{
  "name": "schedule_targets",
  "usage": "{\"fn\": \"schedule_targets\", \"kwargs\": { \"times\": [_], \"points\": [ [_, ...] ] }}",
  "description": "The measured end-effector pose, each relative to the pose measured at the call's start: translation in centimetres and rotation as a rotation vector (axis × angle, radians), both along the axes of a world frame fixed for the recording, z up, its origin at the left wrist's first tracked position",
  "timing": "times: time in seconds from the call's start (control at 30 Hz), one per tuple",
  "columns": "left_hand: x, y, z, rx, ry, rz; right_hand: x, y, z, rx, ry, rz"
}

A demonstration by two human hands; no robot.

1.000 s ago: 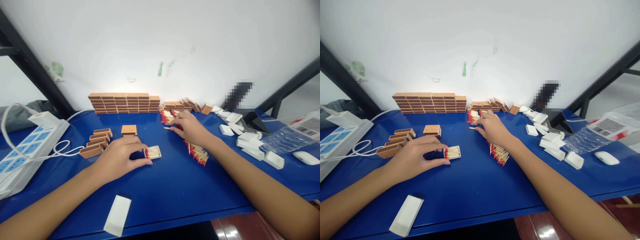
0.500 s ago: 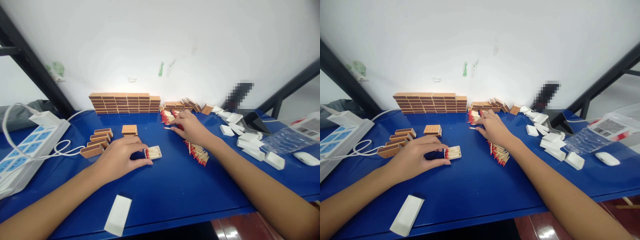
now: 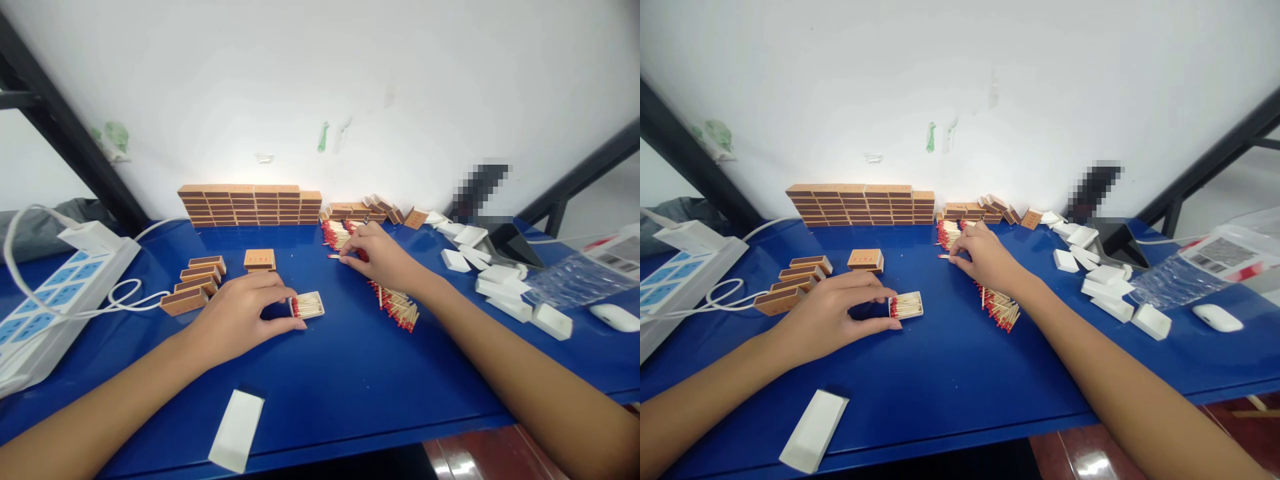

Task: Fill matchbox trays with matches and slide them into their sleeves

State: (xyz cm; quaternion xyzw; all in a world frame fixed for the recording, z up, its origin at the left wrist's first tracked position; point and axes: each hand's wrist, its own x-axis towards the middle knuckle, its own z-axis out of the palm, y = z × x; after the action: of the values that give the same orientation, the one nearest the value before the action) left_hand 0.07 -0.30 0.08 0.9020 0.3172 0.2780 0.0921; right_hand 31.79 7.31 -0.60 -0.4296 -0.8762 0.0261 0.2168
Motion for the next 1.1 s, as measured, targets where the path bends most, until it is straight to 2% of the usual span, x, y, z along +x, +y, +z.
{"fn": "schedule_targets", "kwargs": {
  "times": [0.33,0.57,0.7,0.93,1.1],
  "points": [
    [0.1,-0.1,0.0,-0.005,-0.007,0.001,-0.7,0.1,-0.2,-0.05,0.042,0.018],
    [0.0,0.1,-0.1,0.029,-0.003,0.039,-1.1,-0.2,-0.2,0.011,0.002,0.046],
    [-0.1,0.1,-0.1,0.041,0.004,0.08,-1.2,-0.8,0.3,0.018,0.011,0.064],
    [0.0,0.0,0.0,0.037,0.006,0.075,-0.2,-1.5,1.9,-0.112,-0.073,0.083],
    [0.0,0.0,-0.1,0.038,0.004,0.078,0.8,-1.8,2.7,-0.198,-0.055,0.138]
  ]
}}
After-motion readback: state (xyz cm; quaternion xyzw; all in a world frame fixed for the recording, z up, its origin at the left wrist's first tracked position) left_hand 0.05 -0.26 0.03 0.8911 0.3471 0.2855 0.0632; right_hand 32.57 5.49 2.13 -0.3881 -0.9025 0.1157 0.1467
